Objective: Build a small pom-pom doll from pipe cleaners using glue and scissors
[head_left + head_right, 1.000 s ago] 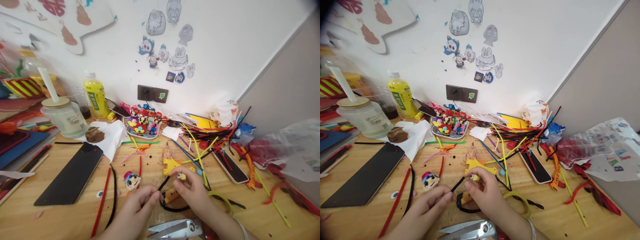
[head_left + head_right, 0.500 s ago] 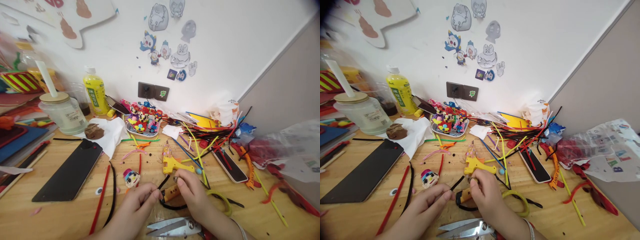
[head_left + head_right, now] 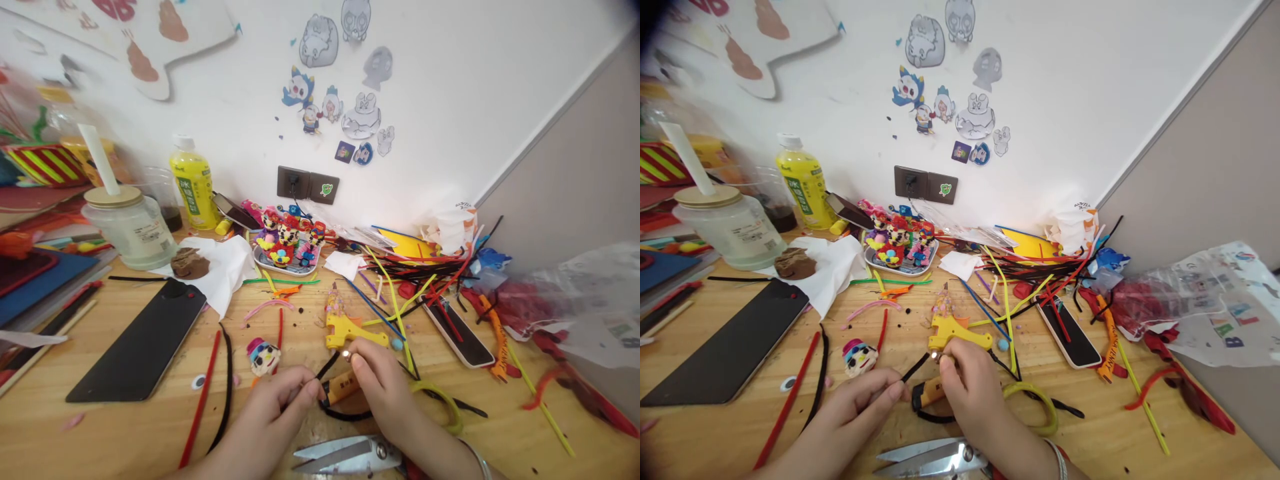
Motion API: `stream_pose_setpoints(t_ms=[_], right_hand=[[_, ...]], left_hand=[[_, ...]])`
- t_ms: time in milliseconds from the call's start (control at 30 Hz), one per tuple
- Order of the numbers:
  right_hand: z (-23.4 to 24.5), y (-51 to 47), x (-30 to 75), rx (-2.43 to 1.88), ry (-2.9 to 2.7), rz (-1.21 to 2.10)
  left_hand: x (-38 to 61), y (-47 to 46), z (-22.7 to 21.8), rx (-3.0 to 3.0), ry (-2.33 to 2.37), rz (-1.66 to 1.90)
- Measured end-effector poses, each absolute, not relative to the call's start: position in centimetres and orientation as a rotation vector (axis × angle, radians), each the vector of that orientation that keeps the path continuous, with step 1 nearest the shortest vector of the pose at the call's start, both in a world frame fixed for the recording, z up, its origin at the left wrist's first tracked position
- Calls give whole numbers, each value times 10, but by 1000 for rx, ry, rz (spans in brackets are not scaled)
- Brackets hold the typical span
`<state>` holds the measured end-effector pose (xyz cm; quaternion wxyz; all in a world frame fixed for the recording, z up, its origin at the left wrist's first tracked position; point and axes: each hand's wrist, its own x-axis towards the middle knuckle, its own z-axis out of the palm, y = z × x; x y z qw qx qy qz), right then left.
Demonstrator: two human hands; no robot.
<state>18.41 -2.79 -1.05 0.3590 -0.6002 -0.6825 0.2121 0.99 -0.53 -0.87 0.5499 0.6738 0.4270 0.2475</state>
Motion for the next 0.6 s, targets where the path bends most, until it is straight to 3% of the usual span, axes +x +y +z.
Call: stream_pose_setpoints(t_ms=[600], right_hand=[[-15,-28,185,-1498,-1770,596]], left_hand=[[10,-5,-16,1573,955,545]])
